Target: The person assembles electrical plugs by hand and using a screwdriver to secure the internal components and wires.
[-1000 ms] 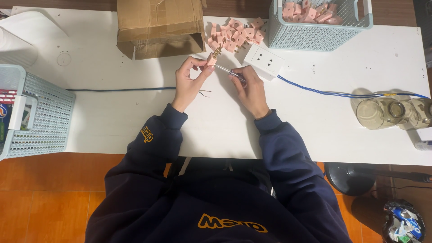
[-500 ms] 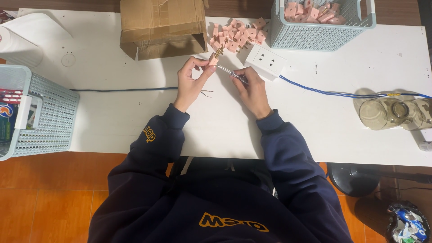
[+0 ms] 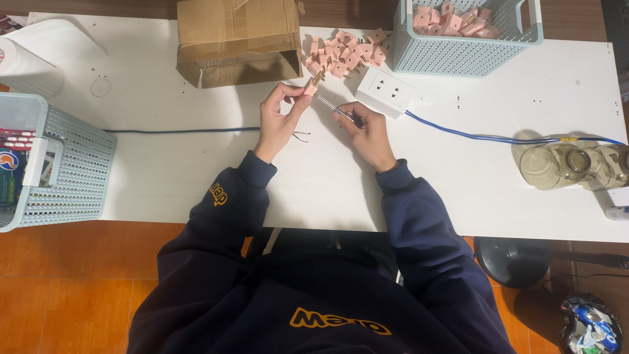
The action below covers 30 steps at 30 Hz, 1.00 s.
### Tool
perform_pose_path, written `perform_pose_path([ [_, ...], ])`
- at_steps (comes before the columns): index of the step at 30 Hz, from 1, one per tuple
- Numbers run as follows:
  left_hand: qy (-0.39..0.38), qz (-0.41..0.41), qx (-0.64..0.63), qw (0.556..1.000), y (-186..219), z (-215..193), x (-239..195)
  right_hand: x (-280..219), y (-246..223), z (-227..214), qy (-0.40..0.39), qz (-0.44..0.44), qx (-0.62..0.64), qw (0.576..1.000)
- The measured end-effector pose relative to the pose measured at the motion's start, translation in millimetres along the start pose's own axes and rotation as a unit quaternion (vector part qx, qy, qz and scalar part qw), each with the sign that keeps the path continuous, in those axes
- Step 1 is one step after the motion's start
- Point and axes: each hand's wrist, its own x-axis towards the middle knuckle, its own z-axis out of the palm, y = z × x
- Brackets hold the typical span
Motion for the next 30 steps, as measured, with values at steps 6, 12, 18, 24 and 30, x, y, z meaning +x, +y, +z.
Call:
perform_pose_path([
  [6,-0.004,0.02,-0.001,1.0,-7.2,-0.7,0.3,2.8,-0.6,4.6,-0.034,0.067,0.096,0.993],
  [12,-0.011,0.028,0.009,1.0,-6.6,-3.2,0.8,3.1,-0.9,3.0,-0.077,0.11,0.173,0.976],
  [18,-0.016,0.138,0.155,0.978,1.9,-7.7,4.3,4.1,-13.9,-6.4,-0.087,0.072,0.024,0.993],
  [24,-0.034,0.16,0.185,0.969,-12.4,-3.5,-0.6,3.3,3.1,-6.5,-0.066,-0.022,-0.328,0.942],
  [30,-0.1,0.178,0.214,0.955,-12.9,-4.3,-0.9,1.5,-1.3,-5.7,-0.067,-0.056,-0.365,0.927],
])
